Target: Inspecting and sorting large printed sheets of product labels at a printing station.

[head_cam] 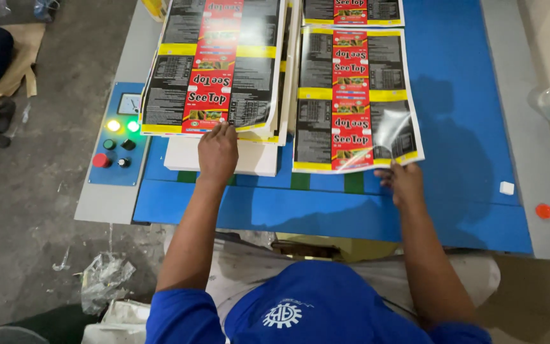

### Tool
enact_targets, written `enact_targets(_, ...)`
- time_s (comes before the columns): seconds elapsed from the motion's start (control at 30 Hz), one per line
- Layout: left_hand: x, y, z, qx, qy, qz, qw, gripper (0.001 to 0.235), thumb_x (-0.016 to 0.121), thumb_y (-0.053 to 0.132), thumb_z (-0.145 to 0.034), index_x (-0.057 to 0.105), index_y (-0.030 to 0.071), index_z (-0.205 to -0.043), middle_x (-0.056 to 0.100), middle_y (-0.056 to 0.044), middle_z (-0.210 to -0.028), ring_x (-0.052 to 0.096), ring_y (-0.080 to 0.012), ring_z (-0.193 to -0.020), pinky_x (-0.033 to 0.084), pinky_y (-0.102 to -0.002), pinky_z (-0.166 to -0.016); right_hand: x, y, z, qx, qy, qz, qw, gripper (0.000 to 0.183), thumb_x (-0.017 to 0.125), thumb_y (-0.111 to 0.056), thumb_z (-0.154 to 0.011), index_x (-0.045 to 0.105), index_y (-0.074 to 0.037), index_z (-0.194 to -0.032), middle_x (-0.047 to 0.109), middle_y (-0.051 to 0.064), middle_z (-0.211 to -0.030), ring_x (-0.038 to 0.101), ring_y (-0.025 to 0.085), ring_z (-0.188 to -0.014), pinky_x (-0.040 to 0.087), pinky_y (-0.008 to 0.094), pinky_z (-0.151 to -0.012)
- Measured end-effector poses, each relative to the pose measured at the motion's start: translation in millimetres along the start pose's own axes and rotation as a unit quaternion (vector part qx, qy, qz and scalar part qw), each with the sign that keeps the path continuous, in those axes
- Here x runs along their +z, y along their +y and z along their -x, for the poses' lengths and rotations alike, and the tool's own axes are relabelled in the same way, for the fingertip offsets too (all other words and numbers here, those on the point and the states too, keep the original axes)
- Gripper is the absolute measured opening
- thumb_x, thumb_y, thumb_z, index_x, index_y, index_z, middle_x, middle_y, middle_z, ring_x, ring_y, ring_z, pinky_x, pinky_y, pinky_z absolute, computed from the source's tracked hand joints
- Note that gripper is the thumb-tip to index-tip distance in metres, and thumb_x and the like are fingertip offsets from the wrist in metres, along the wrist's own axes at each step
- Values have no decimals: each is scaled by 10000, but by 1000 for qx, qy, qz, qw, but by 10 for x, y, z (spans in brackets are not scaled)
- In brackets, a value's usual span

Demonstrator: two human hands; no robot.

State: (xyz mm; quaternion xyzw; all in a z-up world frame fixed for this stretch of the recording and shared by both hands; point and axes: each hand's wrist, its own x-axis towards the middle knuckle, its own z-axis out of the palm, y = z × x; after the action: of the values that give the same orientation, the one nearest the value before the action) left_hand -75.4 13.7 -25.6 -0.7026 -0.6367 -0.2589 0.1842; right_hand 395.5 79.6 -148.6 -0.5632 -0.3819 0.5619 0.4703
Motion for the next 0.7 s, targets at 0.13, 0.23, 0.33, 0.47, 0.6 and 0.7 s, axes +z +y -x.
enact_targets(0.13, 15, -30, 22, 7, 24, -7, 1000, 12, 615, 35, -888, 625, 42, -886, 747, -202, -1091, 730, -359, -1022, 586, -429, -839, 97, -76, -425, 11, -28, -29, 999, 210, 519, -178, -1076, 522, -22, -1218, 715, 161, -1051, 759, 234, -828, 531, 300, -541)
enact_targets(0.23, -83, -45, -59, 12, 46, 27, 999, 79, 592, 10, -906, 649, 36, -954, 741, -175, -1035, 738, -348, -970, 592, -432, -803, 135, -141, -355, 27, -44, -50, 997, 326, 524, -220, -1077, 508, -41, -1349, 720, 137, -1060, 747, 216, -835, 548, 303, -554)
enact_targets(0.33, -166, 35, -130, -72, -77, 6, 994, 69, 616, 54, -915, 682, 67, -899, 731, -152, -855, 710, -372, -799, 561, -491, -698, 133, -92, 12, 29, -15, -40, 999, 510, 527, -200, -1029, 438, -129, -1526, 732, 121, -1079, 734, 201, -834, 556, 291, -571)
enact_targets(0.47, -20, 482, 116, 60, 45, 101, 992, 227, 597, 43, -882, 649, 10, -1100, 704, -198, -1025, 692, -378, -895, 565, -480, -756, 314, 34, 602, 57, -67, -5, 996, 560, 617, -196, -973, 496, -68, -1505, 744, 166, -1137, 730, 214, -842, 523, 298, -578)
enact_targets(0.6, -121, 1352, 389, 138, -51, 230, 962, 308, 638, 55, -851, 654, -6, -1153, 699, -197, -1178, 688, -356, -1057, 556, -460, -931, 757, -312, 1160, 49, -218, 13, 975, 501, 602, -244, -971, 541, -93, -1445, 761, 137, -1160, 744, 206, -877, 560, 280, -619)
enact_targets(0.7, -260, 1775, 541, 176, -77, 216, 957, 316, 674, 99, -824, 664, 0, -1124, 697, -174, -1178, 683, -333, -1079, 540, -472, -938, 829, -152, 1253, 95, -234, -42, 967, 369, 555, -232, -1012, 568, -35, -1323, 730, 123, -1156, 755, 192, -914, 575, 307, -607)
